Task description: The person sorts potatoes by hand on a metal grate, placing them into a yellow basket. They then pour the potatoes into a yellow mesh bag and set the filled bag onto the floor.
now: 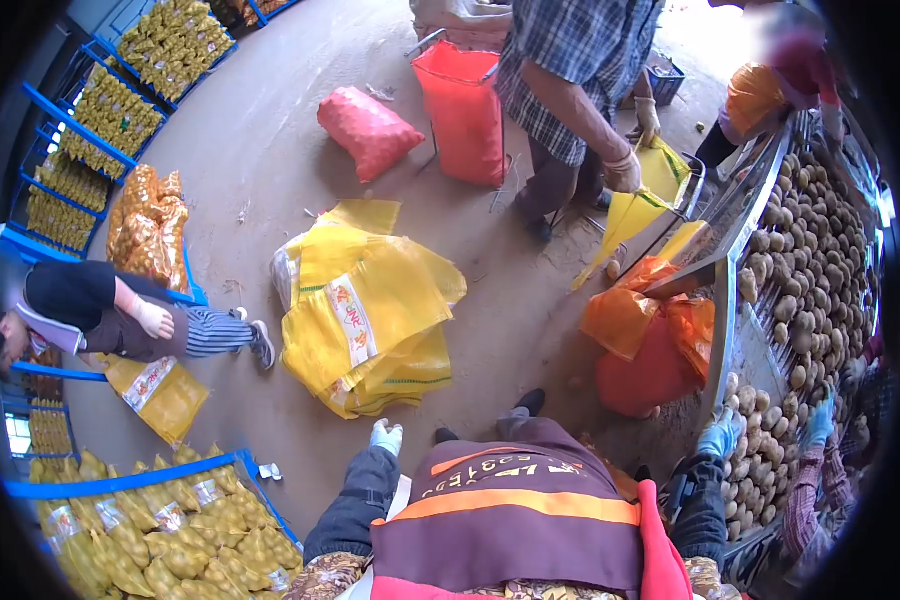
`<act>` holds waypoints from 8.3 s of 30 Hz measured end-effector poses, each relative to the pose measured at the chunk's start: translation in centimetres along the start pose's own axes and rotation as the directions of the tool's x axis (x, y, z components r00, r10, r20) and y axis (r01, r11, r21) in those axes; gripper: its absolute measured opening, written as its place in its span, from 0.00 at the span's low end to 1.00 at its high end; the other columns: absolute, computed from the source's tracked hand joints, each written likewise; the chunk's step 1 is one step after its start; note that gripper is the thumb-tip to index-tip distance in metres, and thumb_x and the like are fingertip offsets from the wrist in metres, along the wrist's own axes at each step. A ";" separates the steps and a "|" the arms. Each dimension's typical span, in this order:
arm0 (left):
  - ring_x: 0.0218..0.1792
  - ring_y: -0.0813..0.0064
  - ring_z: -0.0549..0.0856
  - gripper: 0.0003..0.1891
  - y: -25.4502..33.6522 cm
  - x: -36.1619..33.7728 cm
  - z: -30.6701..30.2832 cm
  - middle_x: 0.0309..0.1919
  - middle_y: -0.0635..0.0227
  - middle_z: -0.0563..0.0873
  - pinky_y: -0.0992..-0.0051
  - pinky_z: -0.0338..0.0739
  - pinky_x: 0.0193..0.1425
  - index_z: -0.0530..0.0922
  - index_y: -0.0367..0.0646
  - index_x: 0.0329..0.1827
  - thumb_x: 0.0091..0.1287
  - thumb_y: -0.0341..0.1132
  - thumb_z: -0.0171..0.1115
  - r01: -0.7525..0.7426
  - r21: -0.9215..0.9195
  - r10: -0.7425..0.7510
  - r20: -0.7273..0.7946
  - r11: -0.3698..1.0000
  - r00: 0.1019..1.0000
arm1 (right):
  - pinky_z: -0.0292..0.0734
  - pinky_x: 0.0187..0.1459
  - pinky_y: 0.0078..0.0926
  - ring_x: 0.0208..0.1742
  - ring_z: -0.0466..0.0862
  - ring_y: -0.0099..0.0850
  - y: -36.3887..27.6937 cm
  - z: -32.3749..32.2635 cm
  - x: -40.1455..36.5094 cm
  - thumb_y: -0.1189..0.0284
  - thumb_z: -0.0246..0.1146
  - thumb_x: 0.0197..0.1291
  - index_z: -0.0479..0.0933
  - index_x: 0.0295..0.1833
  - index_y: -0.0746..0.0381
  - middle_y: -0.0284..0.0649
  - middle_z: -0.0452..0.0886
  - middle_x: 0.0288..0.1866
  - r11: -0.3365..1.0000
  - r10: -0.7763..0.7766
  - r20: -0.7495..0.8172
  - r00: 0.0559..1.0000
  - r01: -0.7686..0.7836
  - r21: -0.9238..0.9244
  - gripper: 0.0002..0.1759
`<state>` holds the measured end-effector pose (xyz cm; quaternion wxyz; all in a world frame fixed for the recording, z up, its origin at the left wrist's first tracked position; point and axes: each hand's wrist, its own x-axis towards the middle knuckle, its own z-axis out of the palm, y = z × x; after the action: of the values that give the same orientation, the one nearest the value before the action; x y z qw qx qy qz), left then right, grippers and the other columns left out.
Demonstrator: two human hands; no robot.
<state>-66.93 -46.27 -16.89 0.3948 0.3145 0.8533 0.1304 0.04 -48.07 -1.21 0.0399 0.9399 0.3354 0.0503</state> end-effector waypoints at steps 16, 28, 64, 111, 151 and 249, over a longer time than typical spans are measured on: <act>0.51 0.69 0.81 0.26 33.1 -4.1 17.4 0.50 0.58 0.81 0.69 0.74 0.61 0.68 0.36 0.67 0.67 0.33 0.62 -0.623 -0.032 0.550 0.508 0.781 0.663 | 0.54 0.68 0.58 0.67 0.67 0.48 1.0 -0.7 -0.3 0.53 0.62 0.58 0.79 0.57 0.55 0.48 0.71 0.64 0.955 0.066 -0.172 0.983 -0.012 0.296 0.25; 0.71 0.48 0.64 0.35 54.8 -24.6 33.7 0.65 0.52 0.70 0.51 0.57 0.73 0.69 0.42 0.68 0.56 0.41 0.70 -0.875 -0.139 0.749 0.466 -0.465 -0.472 | 0.56 0.68 0.56 0.65 0.71 0.44 1.8 -1.2 0.4 0.57 0.65 0.55 0.81 0.52 0.56 0.44 0.76 0.57 0.918 0.138 -0.221 0.965 -0.040 0.395 0.21; 0.69 0.57 0.70 0.28 109.6 -42.6 80.1 0.65 0.55 0.76 0.57 0.56 0.75 0.71 0.47 0.68 0.73 0.55 0.46 -0.803 -0.482 0.499 0.629 -0.350 -0.596 | 0.66 0.66 0.41 0.64 0.72 0.51 24.8 -7.1 62.8 0.53 0.60 0.65 0.73 0.60 0.63 0.54 0.75 0.61 0.831 0.450 -0.176 0.876 -0.337 0.443 0.28; 0.76 0.46 0.56 0.47 78.0 -43.0 52.4 0.75 0.48 0.59 0.37 0.56 0.70 0.60 0.64 0.76 0.52 0.60 0.69 -0.404 -0.609 -0.248 0.713 -0.683 -0.656 | 0.55 0.70 0.56 0.74 0.56 0.47 16.1 -8.7 25.1 0.36 0.61 0.53 0.69 0.70 0.40 0.46 0.60 0.73 0.815 0.422 0.369 0.828 -0.525 0.245 0.40; 0.75 0.43 0.52 0.49 70.8 -35.2 51.1 0.75 0.58 0.56 0.39 0.45 0.75 0.73 0.53 0.66 0.36 0.61 0.76 -0.269 -0.571 -0.161 0.591 -0.776 -0.791 | 0.52 0.73 0.47 0.71 0.67 0.43 12.2 -6.4 26.2 0.44 0.61 0.57 0.71 0.67 0.47 0.45 0.75 0.65 0.860 0.375 0.285 0.882 -0.445 0.249 0.34; 0.70 0.66 0.69 0.34 101.3 -12.1 35.3 0.73 0.64 0.64 0.64 0.64 0.73 0.57 0.51 0.77 0.70 0.39 0.62 -0.370 -0.796 0.844 0.534 0.479 -0.055 | 0.62 0.68 0.52 0.68 0.68 0.55 -5.7 -7.4 22.9 0.71 0.66 0.55 0.74 0.58 0.64 0.54 0.69 0.65 0.843 0.271 -0.232 0.934 -0.115 0.525 0.24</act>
<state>9.64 22.83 14.87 0.7410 0.5910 0.1637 0.2737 13.19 -28.89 7.09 -0.2630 0.9281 0.2416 0.1053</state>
